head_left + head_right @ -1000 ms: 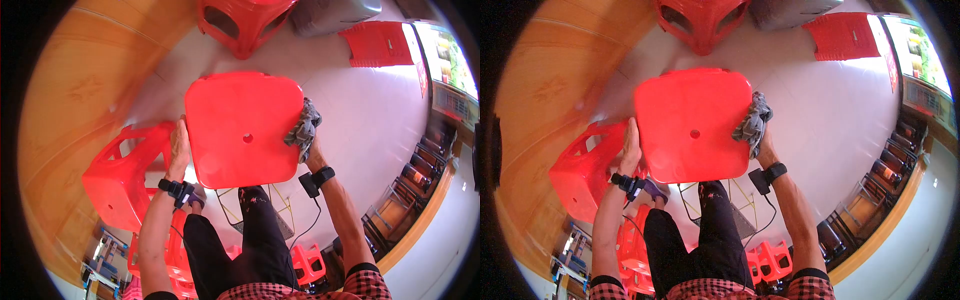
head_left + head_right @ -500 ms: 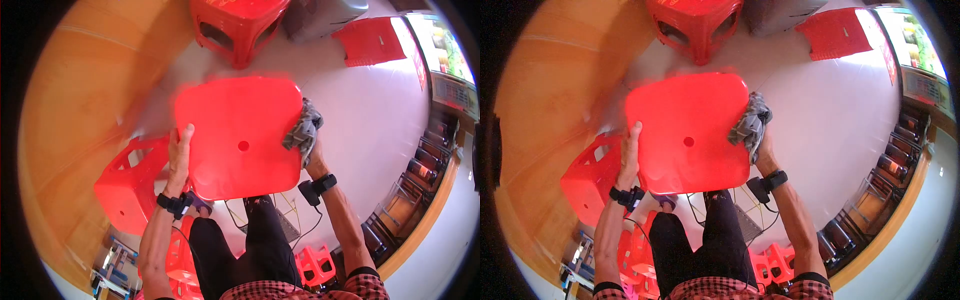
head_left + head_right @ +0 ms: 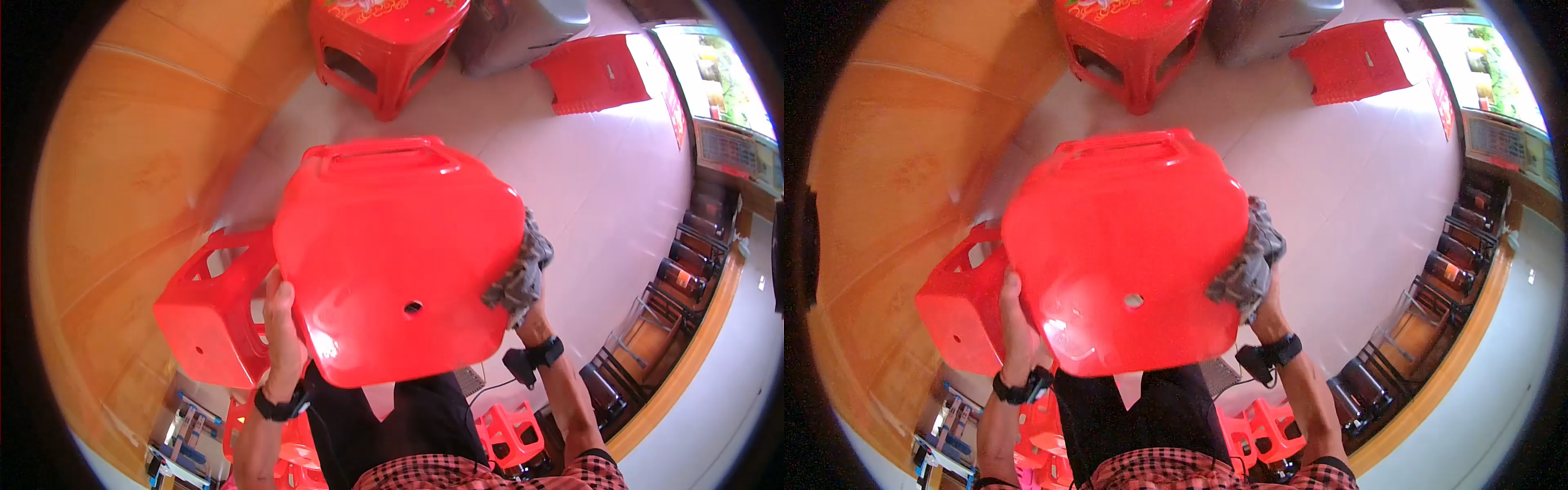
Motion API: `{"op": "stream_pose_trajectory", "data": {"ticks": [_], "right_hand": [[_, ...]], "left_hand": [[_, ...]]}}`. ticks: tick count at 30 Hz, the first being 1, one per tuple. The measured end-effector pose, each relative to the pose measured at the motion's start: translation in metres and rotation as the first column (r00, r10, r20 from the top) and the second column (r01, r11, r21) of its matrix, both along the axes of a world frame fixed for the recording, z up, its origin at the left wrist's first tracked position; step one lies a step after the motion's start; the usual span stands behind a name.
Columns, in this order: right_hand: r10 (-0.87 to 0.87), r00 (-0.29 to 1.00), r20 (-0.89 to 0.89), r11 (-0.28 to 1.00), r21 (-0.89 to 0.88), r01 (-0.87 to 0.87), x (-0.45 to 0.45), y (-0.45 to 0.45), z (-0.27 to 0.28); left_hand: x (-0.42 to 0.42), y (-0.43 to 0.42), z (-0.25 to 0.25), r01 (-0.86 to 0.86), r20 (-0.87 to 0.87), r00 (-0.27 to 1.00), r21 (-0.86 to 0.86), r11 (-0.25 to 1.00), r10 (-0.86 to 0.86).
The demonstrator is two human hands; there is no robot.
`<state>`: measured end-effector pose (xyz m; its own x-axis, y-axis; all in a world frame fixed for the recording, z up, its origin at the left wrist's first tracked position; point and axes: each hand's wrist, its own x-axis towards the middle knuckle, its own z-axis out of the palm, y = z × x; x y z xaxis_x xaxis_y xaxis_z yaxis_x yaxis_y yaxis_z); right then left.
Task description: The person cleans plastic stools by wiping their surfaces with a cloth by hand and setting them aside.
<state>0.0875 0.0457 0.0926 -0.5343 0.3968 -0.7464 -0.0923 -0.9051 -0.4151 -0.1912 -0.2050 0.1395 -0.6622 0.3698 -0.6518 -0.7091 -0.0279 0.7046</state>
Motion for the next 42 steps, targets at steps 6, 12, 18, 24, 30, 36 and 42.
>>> {"op": "stream_pose_trajectory", "data": {"ticks": [6,12,18,24,30,36,42], "right_hand": [[-0.202,0.923,-0.326,0.964,-0.23,0.13,0.067,-0.051,0.076],[-0.263,0.964,0.033,0.961,-0.081,0.265,0.133,-0.084,0.133],[-0.395,0.913,0.101,0.917,-0.026,0.399,0.196,-0.134,0.159],[-0.527,0.834,0.167,0.847,0.014,0.532,0.246,-0.188,0.176],[-0.615,0.748,0.251,0.779,0.044,0.626,0.281,-0.213,0.191],[-0.661,0.684,0.309,0.736,0.09,0.671,0.305,-0.208,0.191],[-0.662,0.677,0.32,0.737,0.116,0.666,0.313,-0.171,0.142]], "left_hand": [[0.014,-0.035,0.088,-0.045,0.208,0.977,0.007,0.999,0.043],[0.067,-0.042,0.137,0.255,0.156,0.942,0.252,0.934,-0.299],[0.098,0.052,0.192,0.744,0.048,0.594,0.345,0.572,-0.803],[0.186,0.14,0.202,0.801,0.07,0.342,0.499,0.33,-0.937],[0.272,0.196,0.182,0.898,-0.336,0.249,0.432,0.086,-0.908],[0.307,0.248,0.182,0.939,-0.164,0.075,0.342,0.015,-0.984],[0.301,0.282,0.172,0.957,-0.38,0.064,0.284,-0.05,-0.923]]}}
